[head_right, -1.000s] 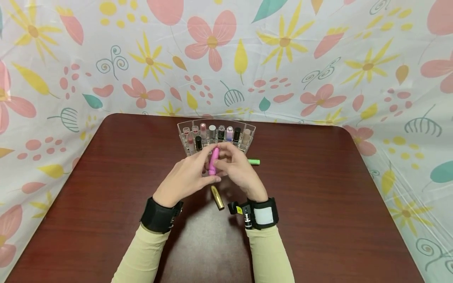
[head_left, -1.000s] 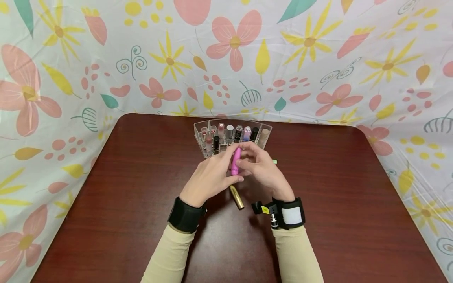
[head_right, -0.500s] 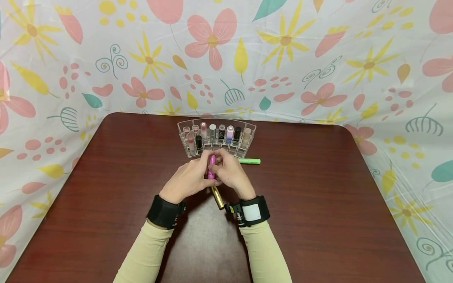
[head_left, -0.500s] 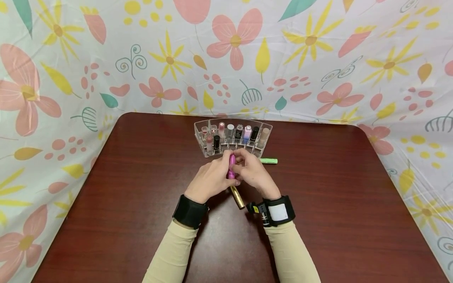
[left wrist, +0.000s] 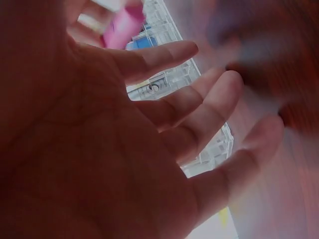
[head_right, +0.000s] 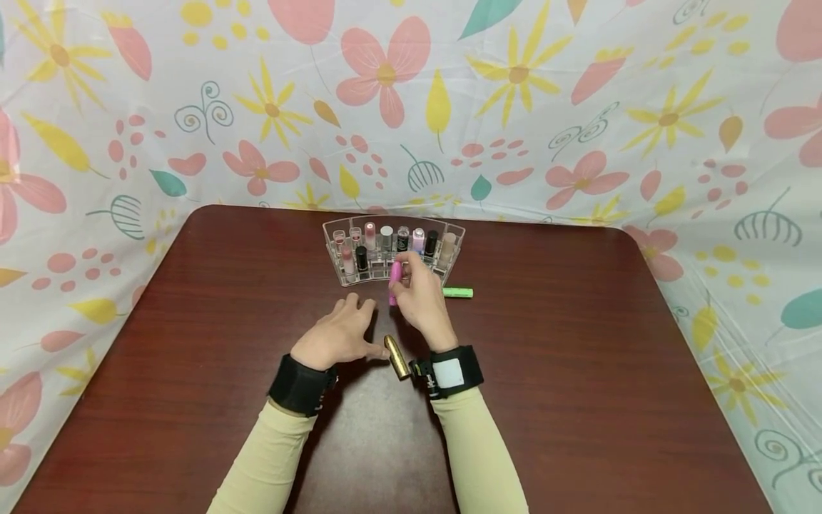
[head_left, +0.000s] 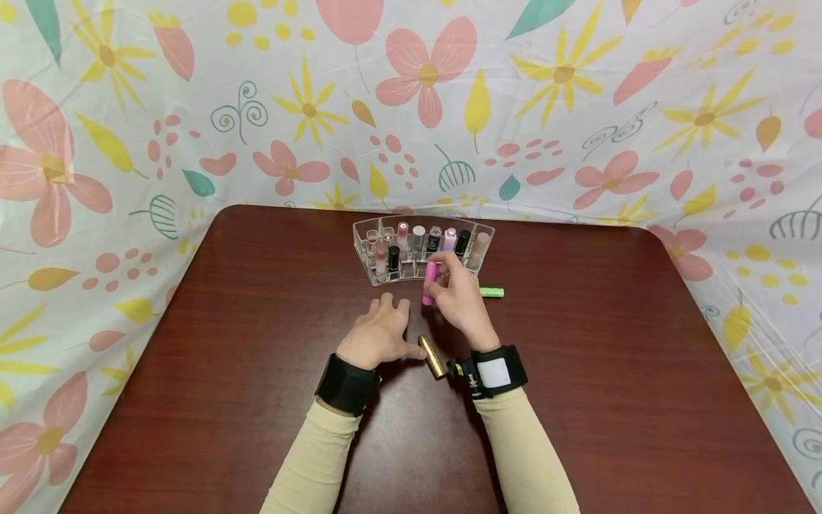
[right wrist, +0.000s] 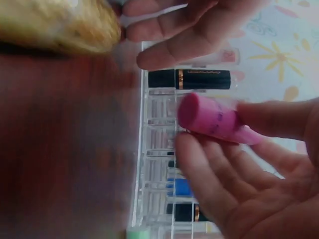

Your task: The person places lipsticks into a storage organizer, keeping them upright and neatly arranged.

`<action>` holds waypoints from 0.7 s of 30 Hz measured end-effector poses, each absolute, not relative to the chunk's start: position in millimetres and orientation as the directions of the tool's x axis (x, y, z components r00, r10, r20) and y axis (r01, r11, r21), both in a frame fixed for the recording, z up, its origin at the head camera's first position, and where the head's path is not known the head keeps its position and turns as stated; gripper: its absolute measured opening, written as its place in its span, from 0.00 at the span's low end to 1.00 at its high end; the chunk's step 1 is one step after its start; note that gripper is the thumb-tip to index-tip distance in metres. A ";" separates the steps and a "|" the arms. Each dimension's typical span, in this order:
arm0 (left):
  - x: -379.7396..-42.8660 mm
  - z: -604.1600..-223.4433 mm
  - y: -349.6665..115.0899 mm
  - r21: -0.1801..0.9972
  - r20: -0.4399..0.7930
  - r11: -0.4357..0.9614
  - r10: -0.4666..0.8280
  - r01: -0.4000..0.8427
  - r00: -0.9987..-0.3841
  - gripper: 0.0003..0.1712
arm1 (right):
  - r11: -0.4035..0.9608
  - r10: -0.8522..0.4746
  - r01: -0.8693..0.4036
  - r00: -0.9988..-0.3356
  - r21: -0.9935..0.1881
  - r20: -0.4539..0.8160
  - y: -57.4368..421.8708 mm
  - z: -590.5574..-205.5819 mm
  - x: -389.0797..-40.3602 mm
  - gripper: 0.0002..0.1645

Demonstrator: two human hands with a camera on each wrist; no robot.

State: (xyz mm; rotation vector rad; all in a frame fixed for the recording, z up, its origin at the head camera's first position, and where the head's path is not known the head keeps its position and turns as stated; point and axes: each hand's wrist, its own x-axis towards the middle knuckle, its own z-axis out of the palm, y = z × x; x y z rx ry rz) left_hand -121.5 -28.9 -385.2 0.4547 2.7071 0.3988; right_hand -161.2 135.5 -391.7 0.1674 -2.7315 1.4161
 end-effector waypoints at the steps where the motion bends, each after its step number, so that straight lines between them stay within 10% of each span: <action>1: -121.5 -385.5 -28.1 0.321 -0.307 0.910 0.362 0.263 -0.880 0.51 | 0.570 -0.057 -0.150 -0.988 -0.808 0.144 133.3 -392.1 -165.7 0.25; 21: -117.7 -385.5 -23.9 0.272 -0.250 0.920 0.352 0.284 -0.902 0.49 | 0.639 -0.093 -0.348 -0.920 -0.685 0.381 104.9 -402.4 -213.1 0.17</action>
